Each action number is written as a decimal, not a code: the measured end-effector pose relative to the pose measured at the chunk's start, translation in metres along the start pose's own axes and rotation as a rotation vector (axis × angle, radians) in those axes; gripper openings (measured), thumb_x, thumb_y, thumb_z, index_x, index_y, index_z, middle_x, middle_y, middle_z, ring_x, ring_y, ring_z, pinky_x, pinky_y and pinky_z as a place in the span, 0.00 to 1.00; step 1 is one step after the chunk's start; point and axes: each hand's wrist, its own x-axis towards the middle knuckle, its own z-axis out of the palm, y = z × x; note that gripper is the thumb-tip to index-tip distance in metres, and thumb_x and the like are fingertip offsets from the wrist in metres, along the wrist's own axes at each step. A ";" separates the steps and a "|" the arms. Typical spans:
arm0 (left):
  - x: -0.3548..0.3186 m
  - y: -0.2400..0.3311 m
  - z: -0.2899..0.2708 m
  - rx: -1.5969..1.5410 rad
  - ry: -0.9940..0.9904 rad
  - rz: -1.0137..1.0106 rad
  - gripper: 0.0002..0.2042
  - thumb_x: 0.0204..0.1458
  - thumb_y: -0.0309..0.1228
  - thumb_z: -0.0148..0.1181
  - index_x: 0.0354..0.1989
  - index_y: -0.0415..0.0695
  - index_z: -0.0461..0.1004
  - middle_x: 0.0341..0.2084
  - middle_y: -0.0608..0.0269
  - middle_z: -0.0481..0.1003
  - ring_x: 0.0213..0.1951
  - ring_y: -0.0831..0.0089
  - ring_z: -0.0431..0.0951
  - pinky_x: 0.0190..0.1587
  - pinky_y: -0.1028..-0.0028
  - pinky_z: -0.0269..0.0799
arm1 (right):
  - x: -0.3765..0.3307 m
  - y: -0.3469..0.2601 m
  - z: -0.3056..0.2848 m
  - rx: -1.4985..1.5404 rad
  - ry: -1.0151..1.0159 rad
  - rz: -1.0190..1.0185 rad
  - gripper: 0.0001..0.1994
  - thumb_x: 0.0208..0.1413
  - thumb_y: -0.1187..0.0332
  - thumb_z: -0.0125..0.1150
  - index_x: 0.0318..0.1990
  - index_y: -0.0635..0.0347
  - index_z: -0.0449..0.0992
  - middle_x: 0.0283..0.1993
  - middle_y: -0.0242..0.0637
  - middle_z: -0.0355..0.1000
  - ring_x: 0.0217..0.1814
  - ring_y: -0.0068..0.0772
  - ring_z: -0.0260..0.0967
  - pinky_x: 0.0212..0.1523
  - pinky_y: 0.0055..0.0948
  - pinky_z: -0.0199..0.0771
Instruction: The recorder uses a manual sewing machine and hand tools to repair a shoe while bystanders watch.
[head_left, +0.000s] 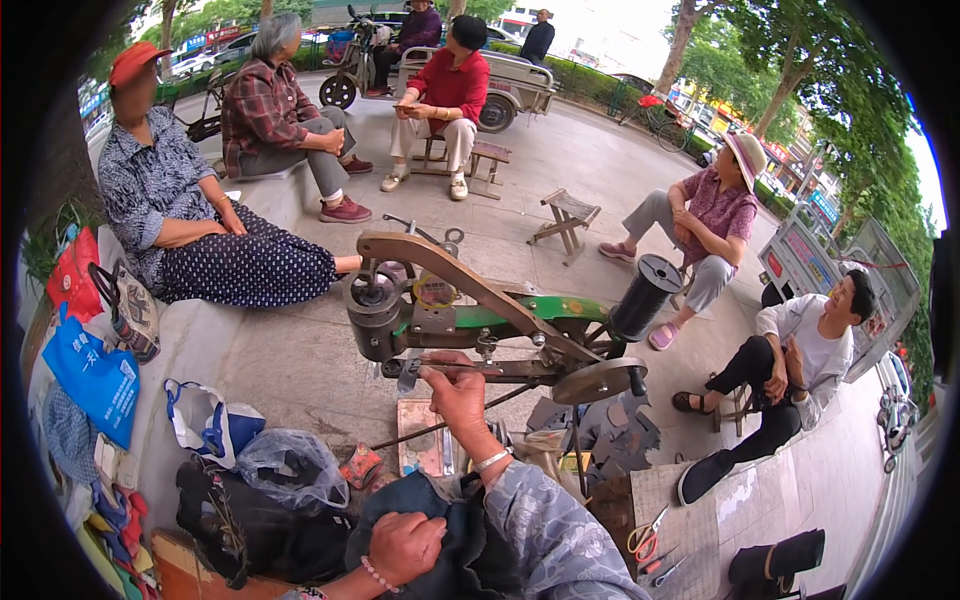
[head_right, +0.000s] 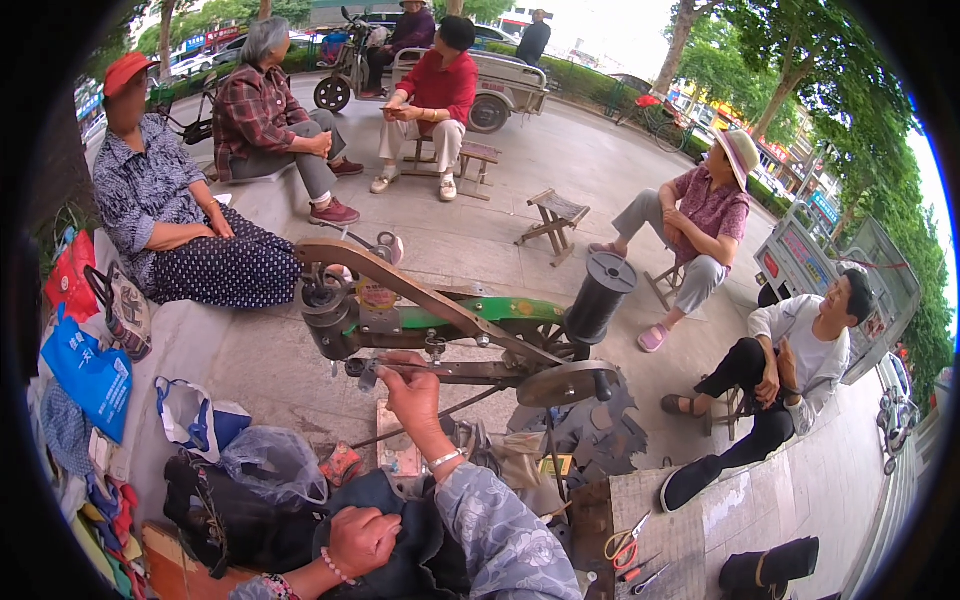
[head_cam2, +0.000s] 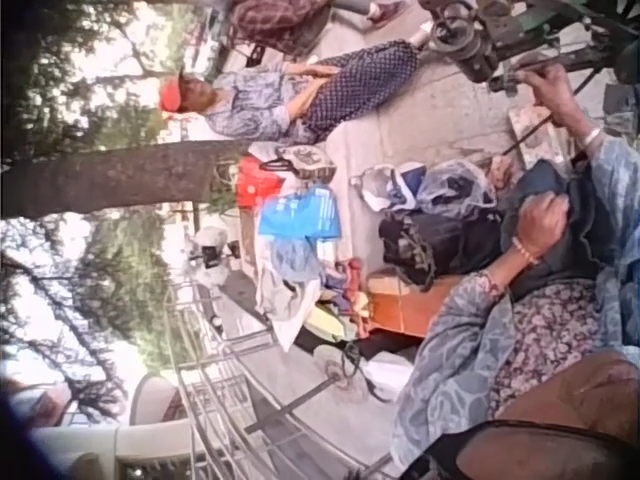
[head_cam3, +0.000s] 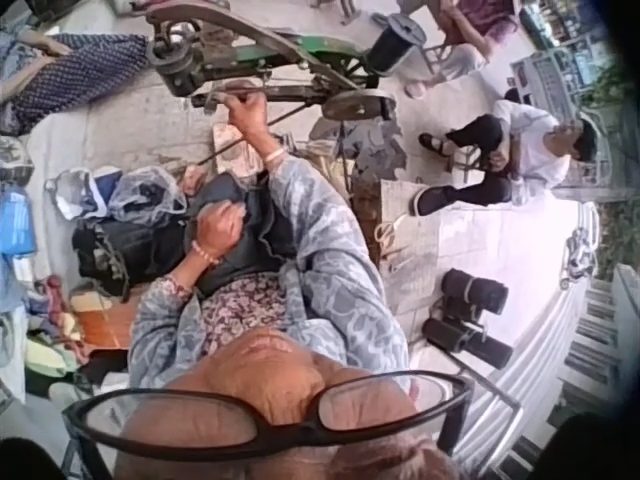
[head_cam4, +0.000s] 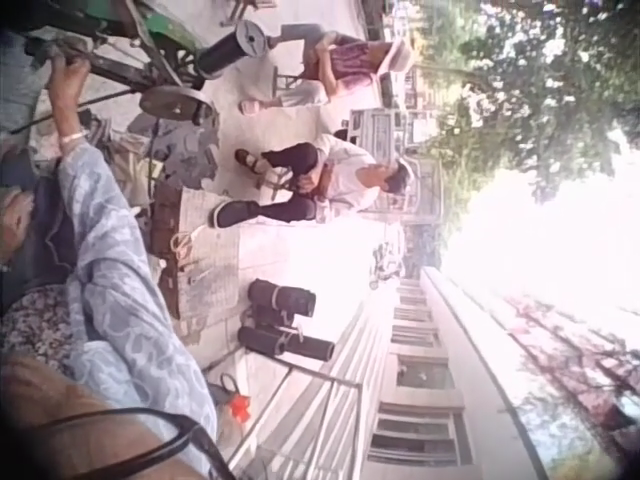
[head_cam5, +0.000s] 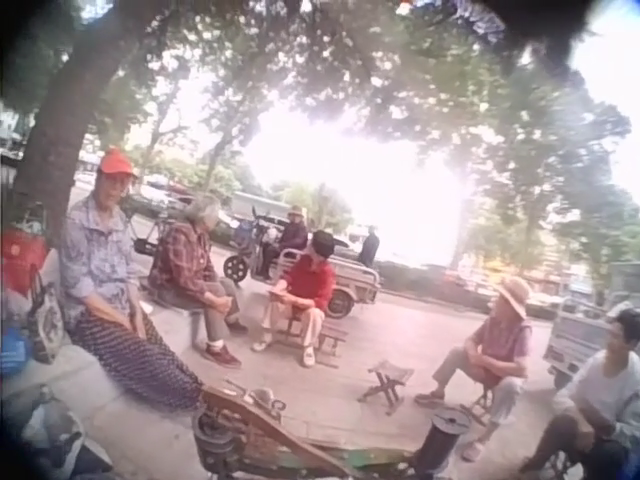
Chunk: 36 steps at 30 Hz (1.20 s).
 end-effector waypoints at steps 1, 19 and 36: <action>0.000 0.001 0.000 0.003 -0.012 0.007 0.05 0.40 0.30 0.60 0.28 0.47 0.75 0.17 0.67 0.66 0.21 0.68 0.70 0.25 0.69 0.62 | 0.000 0.001 0.001 0.041 0.029 -0.007 0.12 0.47 0.76 0.61 0.40 0.66 0.70 0.31 0.37 0.74 0.11 0.16 0.60 0.11 0.17 0.58; -0.002 0.002 -0.002 -0.032 0.017 0.027 0.07 0.39 0.28 0.62 0.30 0.47 0.75 0.17 0.67 0.67 0.20 0.69 0.70 0.23 0.70 0.63 | -0.007 -0.012 -0.004 0.069 0.040 0.023 0.10 0.47 0.77 0.60 0.39 0.65 0.70 0.25 0.33 0.72 0.12 0.15 0.59 0.11 0.17 0.57; 0.003 -0.005 0.001 0.027 0.019 0.020 0.08 0.39 0.26 0.61 0.30 0.44 0.74 0.17 0.66 0.65 0.21 0.67 0.68 0.24 0.68 0.61 | -0.054 -0.020 -0.088 0.055 0.005 0.024 0.10 0.51 0.77 0.57 0.42 0.66 0.68 0.37 0.37 0.74 0.18 0.17 0.65 0.16 0.15 0.64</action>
